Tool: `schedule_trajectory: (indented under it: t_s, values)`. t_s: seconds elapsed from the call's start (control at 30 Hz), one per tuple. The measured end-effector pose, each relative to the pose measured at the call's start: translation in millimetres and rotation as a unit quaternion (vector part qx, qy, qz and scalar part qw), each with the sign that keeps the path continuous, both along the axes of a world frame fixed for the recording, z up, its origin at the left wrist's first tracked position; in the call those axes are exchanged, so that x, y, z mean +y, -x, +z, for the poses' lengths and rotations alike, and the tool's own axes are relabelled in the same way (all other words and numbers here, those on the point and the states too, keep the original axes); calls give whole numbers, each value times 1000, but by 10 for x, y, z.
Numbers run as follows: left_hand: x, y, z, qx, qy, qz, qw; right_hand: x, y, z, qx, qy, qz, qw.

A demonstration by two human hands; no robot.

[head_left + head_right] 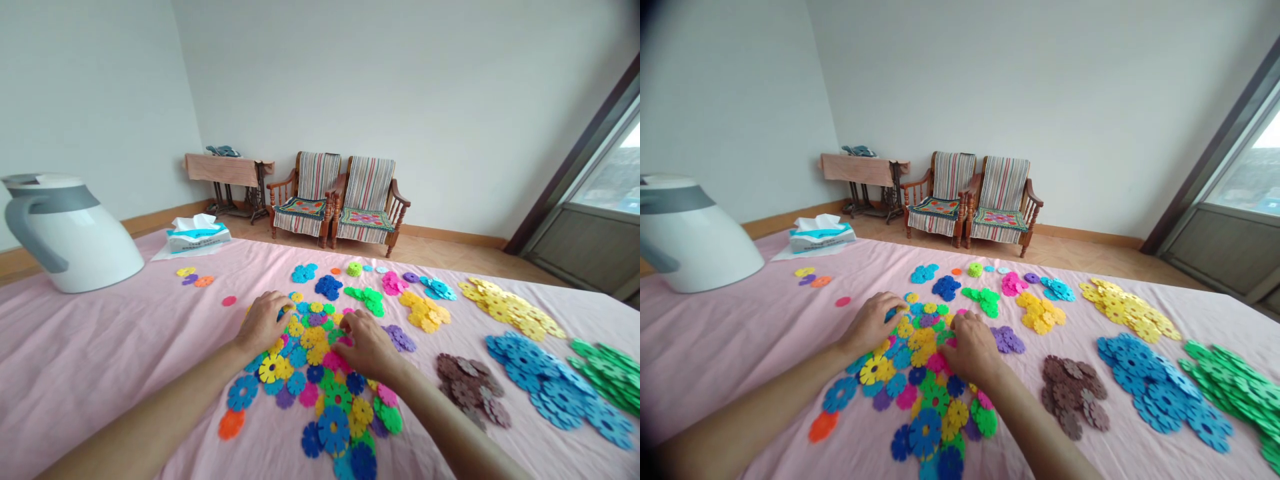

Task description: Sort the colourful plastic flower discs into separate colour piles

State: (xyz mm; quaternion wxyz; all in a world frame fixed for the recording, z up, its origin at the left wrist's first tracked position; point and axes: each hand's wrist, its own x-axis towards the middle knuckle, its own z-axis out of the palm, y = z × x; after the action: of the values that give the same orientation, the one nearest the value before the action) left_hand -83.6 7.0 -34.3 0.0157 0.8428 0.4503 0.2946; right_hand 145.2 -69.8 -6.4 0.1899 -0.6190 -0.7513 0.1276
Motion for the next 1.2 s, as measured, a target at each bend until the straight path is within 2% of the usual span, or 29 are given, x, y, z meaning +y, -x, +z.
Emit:
schedule_trajectory:
  t_s: [0.13,0.27,0.63,0.8,0.93,1.03,1.2]
  values:
    - [0,2,9,2,-2,-1,1000,145,29,44,-2,53,-14,998]
    - [1,3,23,4,-2,-4,1000,234,14,29,20,59,-24,998]
    - [-2,-2,25,6,-4,-5,1000,27,-59,40,149,14,-8,989]
    - [2,-4,30,5,-3,-6,1000,-27,-362,28,274,-18,-36,961]
    - [3,-4,31,6,-2,-6,1000,-61,-686,-10,332,-43,-88,938]
    - [12,-2,30,8,-4,-11,1000,-79,-993,-46,350,-89,-157,919]
    - [47,5,24,4,-5,-19,1000,-200,-1563,-57,324,-135,-284,892]
